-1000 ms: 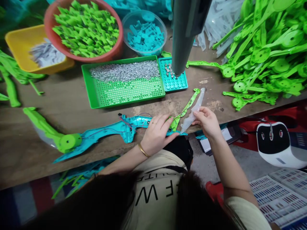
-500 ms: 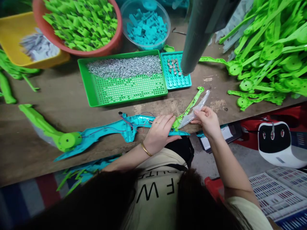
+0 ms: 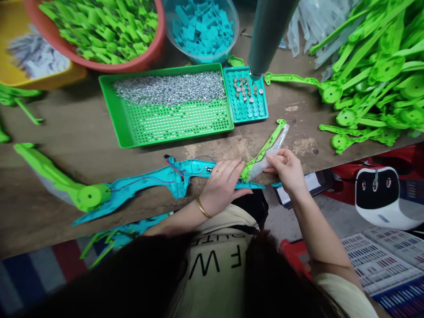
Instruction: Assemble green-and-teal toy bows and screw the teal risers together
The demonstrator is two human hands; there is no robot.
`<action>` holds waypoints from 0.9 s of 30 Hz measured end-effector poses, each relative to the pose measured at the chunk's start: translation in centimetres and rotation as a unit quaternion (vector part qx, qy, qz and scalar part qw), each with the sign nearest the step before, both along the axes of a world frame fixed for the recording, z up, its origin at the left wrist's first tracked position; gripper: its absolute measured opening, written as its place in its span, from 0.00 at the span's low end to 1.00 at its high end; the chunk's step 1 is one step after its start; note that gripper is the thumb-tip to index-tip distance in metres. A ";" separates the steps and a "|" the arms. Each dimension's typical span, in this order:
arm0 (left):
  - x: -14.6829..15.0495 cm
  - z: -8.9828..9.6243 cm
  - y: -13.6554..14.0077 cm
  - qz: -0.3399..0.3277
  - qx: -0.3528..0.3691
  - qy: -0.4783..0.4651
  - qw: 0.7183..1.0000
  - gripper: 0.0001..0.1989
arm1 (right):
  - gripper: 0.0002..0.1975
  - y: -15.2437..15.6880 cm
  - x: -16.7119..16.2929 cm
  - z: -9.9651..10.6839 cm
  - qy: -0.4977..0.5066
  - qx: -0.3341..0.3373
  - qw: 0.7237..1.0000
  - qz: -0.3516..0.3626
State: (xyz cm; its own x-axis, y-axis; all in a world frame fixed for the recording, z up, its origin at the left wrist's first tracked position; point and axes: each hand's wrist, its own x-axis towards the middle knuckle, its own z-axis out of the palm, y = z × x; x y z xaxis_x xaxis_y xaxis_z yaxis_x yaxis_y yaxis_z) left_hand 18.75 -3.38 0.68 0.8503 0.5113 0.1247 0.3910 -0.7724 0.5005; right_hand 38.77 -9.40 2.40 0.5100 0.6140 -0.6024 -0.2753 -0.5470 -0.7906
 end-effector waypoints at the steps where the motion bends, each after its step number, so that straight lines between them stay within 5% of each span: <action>1: 0.0 0.0 0.0 0.001 0.007 -0.001 1.000 0.38 | 0.24 0.0 0.0 0.1 -0.012 -0.006 1.000 0.017; 7: -0.1 0.1 0.0 -0.024 0.039 0.025 0.999 0.27 | 0.22 0.7 2.1 0.9 -0.146 -0.089 0.971 0.164; 13: -0.3 0.3 0.1 -0.024 0.073 0.023 0.997 0.26 | 0.17 4.7 6.5 -0.3 -0.260 -0.015 0.960 0.108; 20: -0.3 0.4 0.0 -0.020 0.065 0.034 0.997 0.24 | 0.13 6.1 8.4 -0.7 -0.261 -0.047 0.951 0.159; 23: -0.2 0.6 0.1 -0.023 0.050 0.035 0.998 0.24 | 0.12 5.2 7.6 0.0 -0.413 -0.006 0.890 0.191; 27: 0.0 1.2 0.4 -0.027 0.041 0.034 0.998 0.24 | 0.07 3.4 5.2 1.2 -0.498 0.136 0.762 0.390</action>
State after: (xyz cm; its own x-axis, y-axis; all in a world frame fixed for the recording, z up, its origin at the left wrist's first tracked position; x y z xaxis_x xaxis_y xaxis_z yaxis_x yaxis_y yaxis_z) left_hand 18.76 -3.02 1.86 0.8846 0.4544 0.1048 0.3781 -0.8304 0.4092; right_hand 43.94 -6.02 3.57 0.0469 0.9977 0.0491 0.8612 -0.0155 -0.5081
